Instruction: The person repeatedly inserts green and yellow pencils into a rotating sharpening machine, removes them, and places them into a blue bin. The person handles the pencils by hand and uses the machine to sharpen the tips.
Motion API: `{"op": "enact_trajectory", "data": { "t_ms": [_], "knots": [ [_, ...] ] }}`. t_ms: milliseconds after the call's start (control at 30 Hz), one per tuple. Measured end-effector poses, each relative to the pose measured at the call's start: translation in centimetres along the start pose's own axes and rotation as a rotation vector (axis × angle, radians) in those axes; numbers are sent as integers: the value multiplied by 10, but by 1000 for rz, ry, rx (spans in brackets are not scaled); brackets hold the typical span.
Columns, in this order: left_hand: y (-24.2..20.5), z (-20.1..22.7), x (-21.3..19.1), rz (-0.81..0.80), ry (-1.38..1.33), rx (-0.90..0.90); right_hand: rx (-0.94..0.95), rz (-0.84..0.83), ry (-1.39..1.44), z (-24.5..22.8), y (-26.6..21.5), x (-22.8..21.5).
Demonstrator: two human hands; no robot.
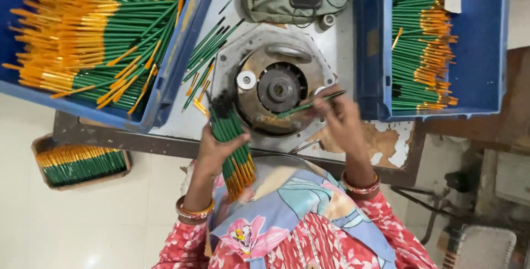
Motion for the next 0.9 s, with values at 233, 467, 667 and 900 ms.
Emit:
{"op": "enact_trajectory", "data": {
  "t_ms": [233, 467, 667, 900],
  "knots": [
    [-26, 2, -10, -177, -720, -252, -116, 279, -348, -58, -5, -21],
    [-8, -21, -21, -1, -641, -168, -204, 105, -808, -5, 36, 26],
    [2, -37, -27, 106, -525, -226, -228, 31, -756, 2, 38, 36],
    [8, -42, -30, 127, -537, -240, -180, 84, -780, 30, 38, 37]
  ]
}}
Point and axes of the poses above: each hand's wrist, its own y-axis towards the middle knuckle, its own x-axis out of the palm, z = x × y, the point moved 6 cm from there along y, towards the middle knuckle, and after that the axes turned 8 degrees about -x, right-handed, at the moved point
